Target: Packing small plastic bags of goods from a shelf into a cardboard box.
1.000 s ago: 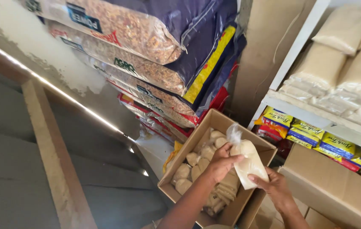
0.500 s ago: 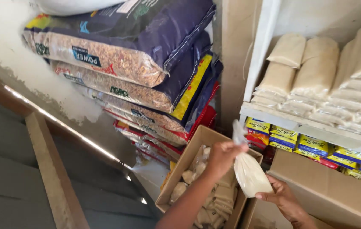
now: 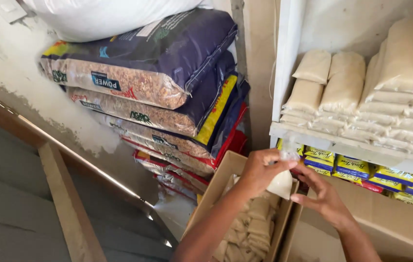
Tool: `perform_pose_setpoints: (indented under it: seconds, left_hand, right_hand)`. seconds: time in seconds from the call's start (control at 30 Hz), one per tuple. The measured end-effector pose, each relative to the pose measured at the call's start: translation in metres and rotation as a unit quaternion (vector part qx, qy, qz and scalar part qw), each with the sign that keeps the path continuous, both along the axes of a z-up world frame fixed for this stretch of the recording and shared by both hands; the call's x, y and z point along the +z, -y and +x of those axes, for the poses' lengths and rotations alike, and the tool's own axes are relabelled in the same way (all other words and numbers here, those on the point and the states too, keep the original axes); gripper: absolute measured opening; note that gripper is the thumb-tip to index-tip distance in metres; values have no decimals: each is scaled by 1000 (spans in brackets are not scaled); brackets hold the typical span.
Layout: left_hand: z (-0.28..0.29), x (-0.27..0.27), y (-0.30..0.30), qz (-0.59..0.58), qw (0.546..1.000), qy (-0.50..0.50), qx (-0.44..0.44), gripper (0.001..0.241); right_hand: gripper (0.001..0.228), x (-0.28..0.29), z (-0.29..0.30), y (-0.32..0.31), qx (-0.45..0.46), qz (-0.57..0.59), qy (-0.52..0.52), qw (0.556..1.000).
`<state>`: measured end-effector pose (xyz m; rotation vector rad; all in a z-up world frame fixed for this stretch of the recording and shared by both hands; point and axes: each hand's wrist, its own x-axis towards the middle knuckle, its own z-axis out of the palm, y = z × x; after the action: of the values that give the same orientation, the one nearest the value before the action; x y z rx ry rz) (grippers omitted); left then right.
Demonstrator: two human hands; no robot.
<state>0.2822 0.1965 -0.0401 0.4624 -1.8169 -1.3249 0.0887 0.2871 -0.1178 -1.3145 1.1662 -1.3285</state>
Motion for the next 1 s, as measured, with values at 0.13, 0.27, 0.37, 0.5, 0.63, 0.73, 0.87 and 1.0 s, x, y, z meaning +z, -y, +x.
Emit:
perform_pose_setpoints:
  seconds: [0.13, 0.27, 0.37, 0.5, 0.63, 0.73, 0.87, 1.0]
  left_hand:
    - [-1, 9, 5, 52, 998, -12, -16, 20]
    - [-2, 13, 8, 49, 998, 0, 24, 22]
    - [0, -2, 23, 122, 992, -17, 5, 29]
    - [15, -22, 37, 186, 975, -41, -117, 68]
    - [19, -45, 2, 217, 953, -48, -204, 101]
    - [16, -31, -29, 180, 972, -67, -135, 110]
    - [14, -51, -32, 210, 968, -67, -121, 98]
    - [14, -38, -40, 231, 958, -99, -140, 89]
  right_hand:
    - [97, 18, 25, 16, -8, -17, -40, 999]
    - [80, 12, 32, 22, -33, 35, -125, 991]
    - [70, -6, 25, 23, -3, 27, -33, 999]
    - [42, -14, 17, 18, -10, 49, 81, 995]
    - [41, -5, 13, 23, -48, 3, 101, 994]
    - [40, 28, 16, 14, -106, 55, 21, 993]
    - [48, 113, 17, -9, -169, -88, -130, 973]
    - [33, 141, -7, -12, -126, -93, -239, 958]
